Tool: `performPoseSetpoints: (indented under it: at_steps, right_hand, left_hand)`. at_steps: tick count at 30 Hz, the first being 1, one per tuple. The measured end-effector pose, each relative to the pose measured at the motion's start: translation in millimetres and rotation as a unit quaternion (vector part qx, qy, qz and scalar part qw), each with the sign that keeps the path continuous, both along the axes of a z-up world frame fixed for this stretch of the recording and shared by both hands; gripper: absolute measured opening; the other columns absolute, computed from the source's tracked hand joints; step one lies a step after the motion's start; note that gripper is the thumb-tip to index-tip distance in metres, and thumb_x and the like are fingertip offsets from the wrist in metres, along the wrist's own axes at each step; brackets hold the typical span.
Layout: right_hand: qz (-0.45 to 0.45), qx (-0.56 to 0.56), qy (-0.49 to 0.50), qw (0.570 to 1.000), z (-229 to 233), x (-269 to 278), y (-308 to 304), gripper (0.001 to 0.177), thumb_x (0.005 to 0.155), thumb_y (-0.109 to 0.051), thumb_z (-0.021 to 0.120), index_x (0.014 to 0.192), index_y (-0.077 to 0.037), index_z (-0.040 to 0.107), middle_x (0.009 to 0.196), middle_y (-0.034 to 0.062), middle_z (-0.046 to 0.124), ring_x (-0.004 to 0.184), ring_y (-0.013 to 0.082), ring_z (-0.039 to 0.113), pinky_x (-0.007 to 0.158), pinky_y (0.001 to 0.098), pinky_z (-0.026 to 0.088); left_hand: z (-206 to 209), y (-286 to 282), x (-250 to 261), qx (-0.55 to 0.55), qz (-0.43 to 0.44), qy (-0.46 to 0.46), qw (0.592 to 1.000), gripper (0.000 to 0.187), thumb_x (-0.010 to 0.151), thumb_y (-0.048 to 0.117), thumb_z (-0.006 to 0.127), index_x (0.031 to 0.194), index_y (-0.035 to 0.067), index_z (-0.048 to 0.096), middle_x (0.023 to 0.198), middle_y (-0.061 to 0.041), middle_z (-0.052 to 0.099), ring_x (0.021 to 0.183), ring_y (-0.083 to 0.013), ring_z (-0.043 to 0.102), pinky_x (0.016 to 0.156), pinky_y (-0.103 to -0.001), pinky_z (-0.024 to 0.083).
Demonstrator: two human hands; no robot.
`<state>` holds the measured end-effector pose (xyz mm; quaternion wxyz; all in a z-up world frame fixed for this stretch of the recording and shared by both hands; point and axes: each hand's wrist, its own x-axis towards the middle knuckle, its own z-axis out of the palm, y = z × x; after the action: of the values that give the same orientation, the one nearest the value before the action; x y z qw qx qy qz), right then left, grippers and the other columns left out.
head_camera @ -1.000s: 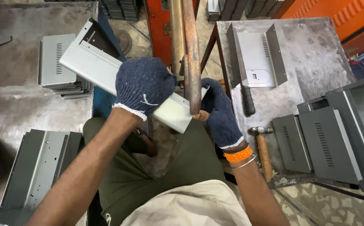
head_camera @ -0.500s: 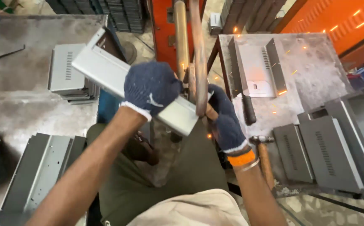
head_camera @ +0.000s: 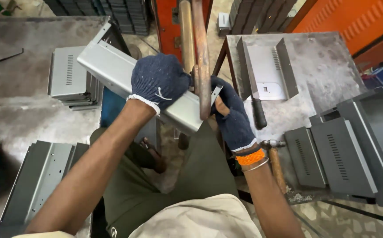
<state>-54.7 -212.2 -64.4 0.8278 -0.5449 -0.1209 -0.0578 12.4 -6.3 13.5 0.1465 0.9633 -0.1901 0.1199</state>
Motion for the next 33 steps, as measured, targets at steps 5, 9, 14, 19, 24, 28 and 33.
performPoseSetpoints:
  at_steps: [5, 9, 14, 19, 24, 28, 33]
  right_hand:
    - [0.003, -0.043, 0.012, 0.999, 26, -9, 2, 0.044, 0.100, -0.020, 0.058, 0.139, 0.001, 0.055, 0.128, 0.0142, 0.064, 0.113, 0.0204, 0.062, 0.094, 0.0302, 0.052]
    - [-0.023, 0.058, 0.006, 0.998, 40, -20, 33, 0.043, 0.100, -0.023, 0.064, 0.136, 0.000, 0.056, 0.106, 0.0163, 0.066, 0.069, 0.0182, 0.063, 0.055, 0.0271, 0.063]
    - [-0.005, -0.012, 0.053, 0.999, -20, -8, -8, 0.042, 0.098, -0.014, 0.060, 0.136, 0.000, 0.053, 0.115, 0.0109, 0.063, 0.088, 0.0179, 0.060, 0.073, 0.0299, 0.051]
    - [-0.045, 0.017, 0.002, 0.999, -33, -7, 5, 0.043, 0.098, -0.009, 0.063, 0.138, 0.001, 0.053, 0.120, 0.0190, 0.068, 0.097, 0.0231, 0.067, 0.076, 0.0416, 0.062]
    - [-0.066, -0.067, -0.035, 0.995, 14, -34, 13, 0.056, 0.098, -0.029, 0.067, 0.144, -0.001, 0.053, 0.132, 0.0186, 0.066, 0.118, 0.0212, 0.060, 0.101, 0.0443, 0.055]
    - [-0.059, -0.194, -0.033, 0.979, 6, -60, 4, 0.082, 0.094, -0.052, 0.067, 0.160, -0.013, 0.037, 0.148, 0.0182, 0.057, 0.134, 0.0266, 0.053, 0.114, 0.0464, 0.044]
    - [-0.010, -0.213, -0.070, 0.975, 2, -83, 4, 0.114, 0.083, -0.079, 0.063, 0.165, -0.011, 0.022, 0.161, 0.0153, 0.042, 0.146, 0.0291, 0.040, 0.123, 0.0482, 0.027]
  left_hand:
    - [-4, -8, 5, -0.004, 0.011, 0.006, 1.000, 0.027, 0.078, 0.044, 0.068, 0.080, 0.021, 0.080, 0.069, -0.015, 0.071, 0.073, -0.0404, 0.073, 0.063, -0.045, 0.057]
    - [-5, -4, -4, -0.033, -0.024, -0.016, 0.999, 0.028, 0.078, 0.039, 0.072, 0.082, 0.012, 0.077, 0.069, -0.018, 0.070, 0.073, -0.0395, 0.073, 0.066, -0.047, 0.058]
    - [3, -4, -6, -0.011, -0.001, 0.019, 1.000, 0.026, 0.078, 0.041, 0.068, 0.080, 0.018, 0.079, 0.071, -0.015, 0.071, 0.077, -0.0412, 0.073, 0.066, -0.048, 0.058]
    - [4, 2, -10, -0.003, 0.001, 0.052, 0.999, 0.028, 0.080, 0.039, 0.067, 0.085, 0.015, 0.080, 0.077, -0.019, 0.074, 0.082, -0.0430, 0.073, 0.071, -0.051, 0.058]
    - [6, 3, -28, -0.039, -0.006, 0.037, 0.999, 0.027, 0.081, 0.042, 0.066, 0.080, 0.018, 0.077, 0.072, -0.016, 0.069, 0.078, -0.0417, 0.071, 0.068, -0.048, 0.055]
    - [4, 13, -63, -0.052, 0.001, -0.018, 0.998, 0.028, 0.083, 0.038, 0.065, 0.063, 0.020, 0.073, 0.054, -0.015, 0.060, 0.061, -0.0400, 0.067, 0.055, -0.041, 0.049]
    - [-4, 6, -113, -0.108, -0.035, -0.058, 0.992, 0.036, 0.087, 0.027, 0.067, 0.052, 0.020, 0.062, 0.046, -0.010, 0.053, 0.051, -0.0333, 0.062, 0.051, -0.030, 0.043]
